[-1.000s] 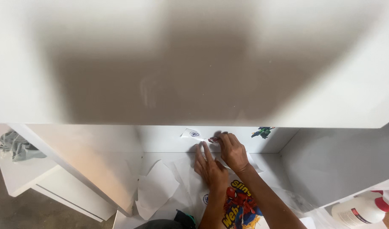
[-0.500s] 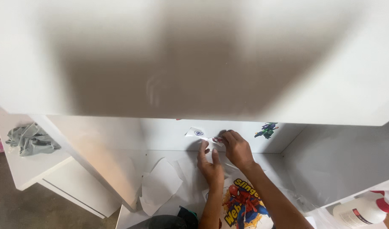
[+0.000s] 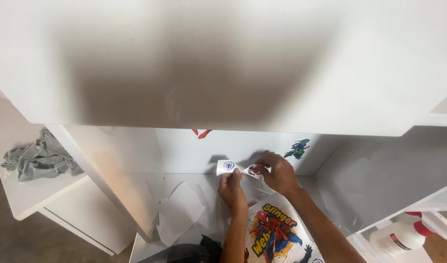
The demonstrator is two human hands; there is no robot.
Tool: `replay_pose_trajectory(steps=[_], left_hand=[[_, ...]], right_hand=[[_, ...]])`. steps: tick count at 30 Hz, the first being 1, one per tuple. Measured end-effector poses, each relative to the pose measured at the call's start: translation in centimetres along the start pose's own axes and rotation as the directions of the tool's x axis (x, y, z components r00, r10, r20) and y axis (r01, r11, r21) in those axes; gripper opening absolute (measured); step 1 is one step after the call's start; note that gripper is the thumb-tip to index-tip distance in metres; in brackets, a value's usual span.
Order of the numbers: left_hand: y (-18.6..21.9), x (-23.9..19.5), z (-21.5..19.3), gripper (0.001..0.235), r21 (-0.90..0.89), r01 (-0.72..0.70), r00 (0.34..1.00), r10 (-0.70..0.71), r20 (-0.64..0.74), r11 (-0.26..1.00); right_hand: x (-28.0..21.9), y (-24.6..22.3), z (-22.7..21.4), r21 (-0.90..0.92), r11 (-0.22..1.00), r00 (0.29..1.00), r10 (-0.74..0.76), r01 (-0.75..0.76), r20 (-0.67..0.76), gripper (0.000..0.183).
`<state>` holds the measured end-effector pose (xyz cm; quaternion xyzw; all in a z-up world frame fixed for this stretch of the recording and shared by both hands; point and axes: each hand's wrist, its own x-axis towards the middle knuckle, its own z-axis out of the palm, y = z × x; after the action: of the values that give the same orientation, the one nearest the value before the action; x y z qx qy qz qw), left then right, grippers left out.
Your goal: The person cuts out superhero stickers from a sheet using scissors and applies them to the inside of a white shelf. They peel the backing off each sticker and smooth it onto the surface.
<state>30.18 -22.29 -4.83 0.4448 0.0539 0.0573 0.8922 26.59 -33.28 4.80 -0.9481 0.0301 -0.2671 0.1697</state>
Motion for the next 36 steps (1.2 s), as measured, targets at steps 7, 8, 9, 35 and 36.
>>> replay_pose_trajectory(steps=[7,8,9,35,36], left_hand=[[0.9,-0.6,0.2,0.021,0.014,0.03,0.999,-0.031,0.029,0.999],[0.6,-0.5,0.0,0.025,-0.029,0.01,0.998,-0.008,0.069,1.0],[0.3,-0.4,0.0,0.025,-0.028,0.008,0.998,-0.006,0.069,1.0],[-0.8,1.0,-0.3,0.017,0.145,0.219,0.963,-0.19,-0.19,0.965],[-0.8,1.0,-0.4,0.017,0.145,0.221,0.963,-0.192,-0.19,0.964]], right_hand=[[1.1,-0.4,1.8,0.328,0.942,0.994,0.037,-0.07,0.108,0.013],[1.7,-0.4,1.8,0.355,0.906,0.945,0.12,-0.229,0.305,0.016],[1.8,-0.2,2.1,0.357,0.906,0.945,0.119,-0.229,0.304,0.016],[-4.8,-0.1,1.2,0.275,0.829,0.867,0.498,-0.486,0.03,0.016],[-5.6,0.4,1.7,0.273,0.829,0.866,0.5,-0.488,0.031,0.016]])
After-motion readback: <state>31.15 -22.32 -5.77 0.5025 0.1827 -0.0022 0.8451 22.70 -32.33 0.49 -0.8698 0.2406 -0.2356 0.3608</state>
